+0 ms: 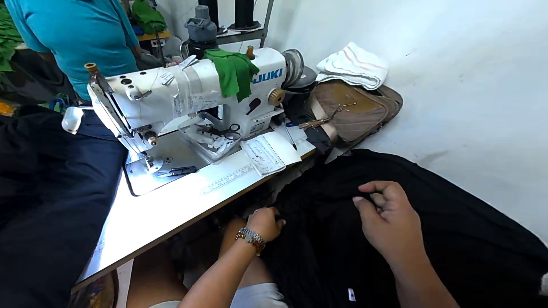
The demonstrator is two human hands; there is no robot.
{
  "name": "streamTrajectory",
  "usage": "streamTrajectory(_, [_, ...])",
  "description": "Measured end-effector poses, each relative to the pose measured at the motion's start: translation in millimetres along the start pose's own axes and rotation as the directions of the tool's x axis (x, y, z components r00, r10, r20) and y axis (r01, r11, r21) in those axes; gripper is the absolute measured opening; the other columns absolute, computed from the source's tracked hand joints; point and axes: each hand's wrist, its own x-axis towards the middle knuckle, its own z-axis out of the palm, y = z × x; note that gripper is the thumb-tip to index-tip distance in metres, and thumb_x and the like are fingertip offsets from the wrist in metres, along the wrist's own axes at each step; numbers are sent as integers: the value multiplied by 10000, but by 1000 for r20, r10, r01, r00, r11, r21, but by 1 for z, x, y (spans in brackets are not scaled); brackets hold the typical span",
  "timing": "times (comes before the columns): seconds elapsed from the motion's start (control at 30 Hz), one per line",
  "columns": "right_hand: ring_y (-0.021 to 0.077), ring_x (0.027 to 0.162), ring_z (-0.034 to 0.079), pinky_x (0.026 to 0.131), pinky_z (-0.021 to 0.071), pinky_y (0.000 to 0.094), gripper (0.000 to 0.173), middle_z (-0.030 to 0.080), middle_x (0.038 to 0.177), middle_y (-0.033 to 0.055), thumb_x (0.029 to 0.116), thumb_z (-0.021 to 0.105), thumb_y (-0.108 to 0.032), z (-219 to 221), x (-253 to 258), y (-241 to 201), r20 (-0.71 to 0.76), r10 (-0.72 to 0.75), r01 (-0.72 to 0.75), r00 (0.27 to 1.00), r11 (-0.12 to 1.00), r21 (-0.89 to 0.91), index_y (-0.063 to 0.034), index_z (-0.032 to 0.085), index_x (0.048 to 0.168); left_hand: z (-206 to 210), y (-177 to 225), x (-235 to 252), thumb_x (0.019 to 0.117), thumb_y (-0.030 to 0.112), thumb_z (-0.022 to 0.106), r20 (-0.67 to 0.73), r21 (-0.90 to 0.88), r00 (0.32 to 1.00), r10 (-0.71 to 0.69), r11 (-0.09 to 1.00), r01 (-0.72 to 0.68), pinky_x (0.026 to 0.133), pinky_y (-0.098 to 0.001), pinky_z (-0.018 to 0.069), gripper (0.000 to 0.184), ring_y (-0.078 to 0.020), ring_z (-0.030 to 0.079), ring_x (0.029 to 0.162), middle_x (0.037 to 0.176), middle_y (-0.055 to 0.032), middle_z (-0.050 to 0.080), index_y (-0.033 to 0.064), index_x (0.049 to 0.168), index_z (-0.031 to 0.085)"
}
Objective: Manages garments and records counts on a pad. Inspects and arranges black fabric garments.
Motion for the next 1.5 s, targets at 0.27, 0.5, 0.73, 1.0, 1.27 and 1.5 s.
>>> streamTrajectory(0.27, [359,915,664,754,563,573,252,652,1024,196,911,707,-186,26,-13,-30,286,-116,162,951,976,-142,11,727,1066,-62,63,-43,1038,187,608,-92,-672,994,-52,740,-24,584,-301,496,196,-136,561,643,846,-92,621,13,1115,653])
streamTrajectory(0.5, [411,898,692,778,550,631,130,694,967,249,934,670,-27,20,-5,-6,174,-121,154,977,969,-191,70,734,993,-60,60,-31,1092,310,497,-58,-584,989,140,798,-147,714,-346,510,343,-152,611,784,981,-103,690,14,1201,634])
streamTrajectory(0.73, [277,788,589,700,456,520,297,643,879,204,1046,556,-205,-36,3,15,-78,76,-85,994,988,-125,59,692,1044,16,3,-1,946,469,691,63,39,998,14,999,-17,1057,-629,433,503,-345,646,1157,1156,-159,713,89,1275,669])
streamTrajectory(1.0, [66,787,554,712,492,279,310,606,1042,107,1006,538,-102,-37,0,17,-174,115,-104,978,992,73,-10,535,1302,-7,-3,-31,1055,263,589,9,-657,1000,-27,753,26,817,-412,534,267,-200,629,901,1037,-125,653,45,1208,577])
streamTrajectory(1.27, [100,839,603,711,488,330,306,668,912,56,1021,420,-94,-27,-7,6,-21,-88,87,996,995,-42,-38,709,938,-30,-34,-45,964,166,732,62,-683,980,-188,708,179,635,-353,611,487,-211,708,772,1163,-149,675,84,1394,518])
streamTrajectory(1.5, [306,869,673,736,582,533,529,670,970,152,816,809,-488,46,-34,-32,314,-160,181,936,983,-37,-21,746,1058,-57,35,-71,1039,179,593,-197,-670,978,72,718,-188,585,-352,529,338,-178,590,673,910,-94,633,129,1372,569])
